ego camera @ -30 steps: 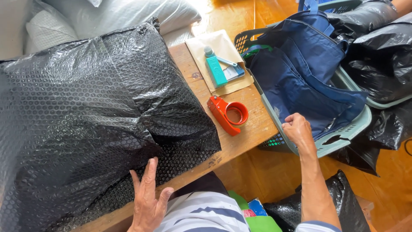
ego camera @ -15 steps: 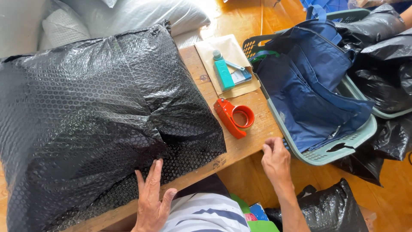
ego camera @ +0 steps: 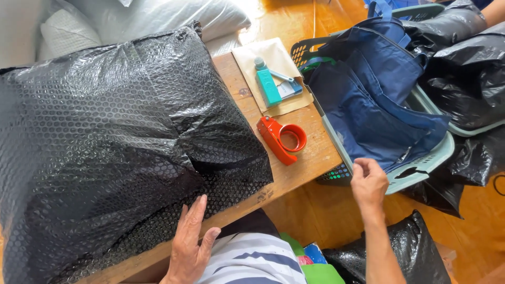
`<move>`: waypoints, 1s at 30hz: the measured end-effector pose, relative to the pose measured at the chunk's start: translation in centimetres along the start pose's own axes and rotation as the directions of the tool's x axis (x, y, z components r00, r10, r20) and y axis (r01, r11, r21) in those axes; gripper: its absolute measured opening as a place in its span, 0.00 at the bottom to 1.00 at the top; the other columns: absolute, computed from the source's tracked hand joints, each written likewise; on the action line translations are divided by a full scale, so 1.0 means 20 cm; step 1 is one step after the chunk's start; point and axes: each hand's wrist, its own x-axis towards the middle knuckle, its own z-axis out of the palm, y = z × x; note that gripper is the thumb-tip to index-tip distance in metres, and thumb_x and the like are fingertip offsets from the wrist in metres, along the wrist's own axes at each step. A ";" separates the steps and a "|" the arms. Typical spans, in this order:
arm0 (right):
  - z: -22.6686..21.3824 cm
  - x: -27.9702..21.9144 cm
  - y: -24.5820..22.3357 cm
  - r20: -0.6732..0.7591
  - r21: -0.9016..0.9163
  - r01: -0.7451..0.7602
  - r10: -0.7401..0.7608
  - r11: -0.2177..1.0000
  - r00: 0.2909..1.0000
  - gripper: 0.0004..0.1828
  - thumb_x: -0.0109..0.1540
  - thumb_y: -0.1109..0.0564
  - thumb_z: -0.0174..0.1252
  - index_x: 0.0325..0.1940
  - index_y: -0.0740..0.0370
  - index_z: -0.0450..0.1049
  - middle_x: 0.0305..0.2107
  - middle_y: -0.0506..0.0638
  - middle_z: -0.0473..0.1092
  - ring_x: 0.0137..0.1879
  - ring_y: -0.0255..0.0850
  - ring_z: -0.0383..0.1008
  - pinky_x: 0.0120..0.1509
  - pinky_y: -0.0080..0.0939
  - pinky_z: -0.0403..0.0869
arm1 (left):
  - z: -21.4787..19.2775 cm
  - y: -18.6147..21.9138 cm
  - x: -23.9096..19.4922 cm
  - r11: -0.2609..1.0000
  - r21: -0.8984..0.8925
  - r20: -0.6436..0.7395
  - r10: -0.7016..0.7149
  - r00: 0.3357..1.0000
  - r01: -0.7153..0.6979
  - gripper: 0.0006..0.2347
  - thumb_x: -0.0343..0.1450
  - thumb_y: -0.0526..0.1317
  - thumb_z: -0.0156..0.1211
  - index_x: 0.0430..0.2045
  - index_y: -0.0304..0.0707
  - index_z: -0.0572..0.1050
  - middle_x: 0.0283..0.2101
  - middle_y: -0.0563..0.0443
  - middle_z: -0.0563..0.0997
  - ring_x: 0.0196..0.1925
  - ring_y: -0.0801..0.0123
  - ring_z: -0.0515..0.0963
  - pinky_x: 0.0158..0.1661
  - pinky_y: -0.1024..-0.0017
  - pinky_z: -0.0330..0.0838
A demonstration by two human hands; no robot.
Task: Sealing a black bubble-wrapped mailer with tape and pressing down the edges to ensure a secure fit.
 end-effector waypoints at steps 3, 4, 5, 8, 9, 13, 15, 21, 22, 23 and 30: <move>-0.08 0.22 0.06 0.192 -0.156 -0.213 0.241 0.965 0.951 0.14 0.61 0.52 0.61 0.48 0.59 0.80 0.39 0.53 0.78 0.46 0.44 0.76 0.55 0.43 0.72 | 0.00 -0.01 0.01 1.000 0.018 -0.013 -0.016 1.000 0.016 0.28 0.76 0.47 0.51 0.70 0.34 0.58 0.72 0.40 0.66 0.74 0.53 0.67 0.73 0.44 0.51; -0.07 0.25 0.04 0.192 -0.156 -0.211 0.239 0.965 0.952 0.14 0.61 0.52 0.61 0.48 0.59 0.80 0.39 0.53 0.78 0.46 0.44 0.76 0.55 0.43 0.72 | 0.00 0.00 0.01 1.000 0.017 -0.015 -0.016 1.000 0.016 0.28 0.76 0.47 0.51 0.70 0.34 0.58 0.72 0.40 0.66 0.74 0.53 0.67 0.73 0.44 0.51; -0.06 0.28 0.02 0.271 -0.041 -0.275 0.275 0.961 0.922 0.12 0.61 0.56 0.61 0.46 0.63 0.78 0.35 0.55 0.78 0.41 0.42 0.76 0.47 0.41 0.72 | 0.00 0.00 0.02 1.000 0.013 -0.019 -0.011 1.000 0.011 0.28 0.76 0.46 0.52 0.70 0.34 0.58 0.72 0.41 0.66 0.74 0.53 0.67 0.73 0.44 0.51; -0.10 0.30 -0.17 0.360 -0.047 -0.314 0.310 0.948 0.880 0.10 0.60 0.60 0.62 0.45 0.66 0.78 0.32 0.55 0.77 0.37 0.41 0.76 0.43 0.40 0.73 | 0.00 -0.01 0.02 1.000 0.017 -0.028 0.003 1.000 -0.003 0.27 0.76 0.46 0.52 0.70 0.34 0.58 0.72 0.41 0.66 0.74 0.52 0.67 0.72 0.43 0.52; -0.12 0.29 -0.25 0.365 -0.165 -0.285 0.327 0.944 0.871 0.11 0.60 0.59 0.64 0.46 0.64 0.79 0.32 0.55 0.77 0.37 0.43 0.75 0.46 0.42 0.74 | 0.00 -0.01 0.02 1.000 0.022 -0.028 0.010 1.000 -0.010 0.27 0.76 0.45 0.53 0.70 0.33 0.58 0.72 0.41 0.66 0.74 0.51 0.67 0.72 0.43 0.52; -0.10 0.32 -0.29 0.362 -0.270 -0.269 0.356 0.925 0.862 0.11 0.59 0.60 0.62 0.46 0.65 0.80 0.37 0.56 0.79 0.41 0.43 0.76 0.49 0.44 0.73 | -0.01 -0.03 0.00 0.999 0.036 -0.030 -0.018 0.999 0.019 0.28 0.75 0.47 0.53 0.70 0.33 0.59 0.72 0.41 0.67 0.73 0.52 0.67 0.72 0.45 0.53; -0.09 0.35 -0.28 0.384 -0.299 -0.241 0.347 0.923 0.856 0.13 0.55 0.63 0.60 0.43 0.67 0.81 0.34 0.57 0.79 0.37 0.44 0.77 0.46 0.44 0.75 | -0.01 -0.05 0.00 0.998 0.059 -0.043 0.004 0.999 -0.001 0.28 0.75 0.47 0.52 0.70 0.33 0.59 0.71 0.42 0.67 0.73 0.52 0.68 0.72 0.45 0.55; -0.06 0.39 -0.38 0.415 -0.379 -0.216 0.374 0.900 0.829 0.12 0.52 0.65 0.53 0.36 0.67 0.79 0.35 0.56 0.77 0.40 0.45 0.74 0.47 0.47 0.73 | -0.02 -0.07 0.01 0.998 0.038 -0.036 -0.042 0.998 0.044 0.28 0.75 0.48 0.51 0.70 0.33 0.58 0.72 0.41 0.66 0.73 0.51 0.67 0.72 0.43 0.53; -0.04 0.40 -0.36 0.415 -0.380 -0.215 0.374 0.900 0.829 0.12 0.52 0.65 0.53 0.36 0.67 0.79 0.35 0.56 0.77 0.40 0.45 0.74 0.47 0.47 0.73 | -0.01 -0.07 0.01 0.998 0.037 -0.036 -0.044 0.998 0.045 0.28 0.75 0.48 0.51 0.70 0.33 0.58 0.72 0.41 0.66 0.73 0.51 0.67 0.72 0.43 0.53; -0.03 0.42 -0.34 0.421 -0.361 -0.213 0.363 0.908 0.832 0.10 0.52 0.65 0.53 0.33 0.67 0.79 0.31 0.55 0.77 0.37 0.44 0.73 0.44 0.47 0.73 | -0.01 -0.08 0.00 0.998 0.039 -0.047 -0.040 0.998 0.042 0.28 0.75 0.47 0.51 0.70 0.33 0.58 0.72 0.41 0.66 0.73 0.51 0.67 0.72 0.43 0.53; -0.02 0.39 -0.11 0.440 0.078 -0.235 0.178 0.969 0.880 0.08 0.61 0.63 0.58 0.43 0.64 0.78 0.32 0.51 0.75 0.37 0.38 0.72 0.42 0.38 0.73 | -0.03 -0.08 -0.05 0.995 0.069 -0.089 -0.059 0.994 0.065 0.28 0.75 0.48 0.52 0.70 0.33 0.59 0.71 0.41 0.67 0.73 0.51 0.67 0.72 0.44 0.53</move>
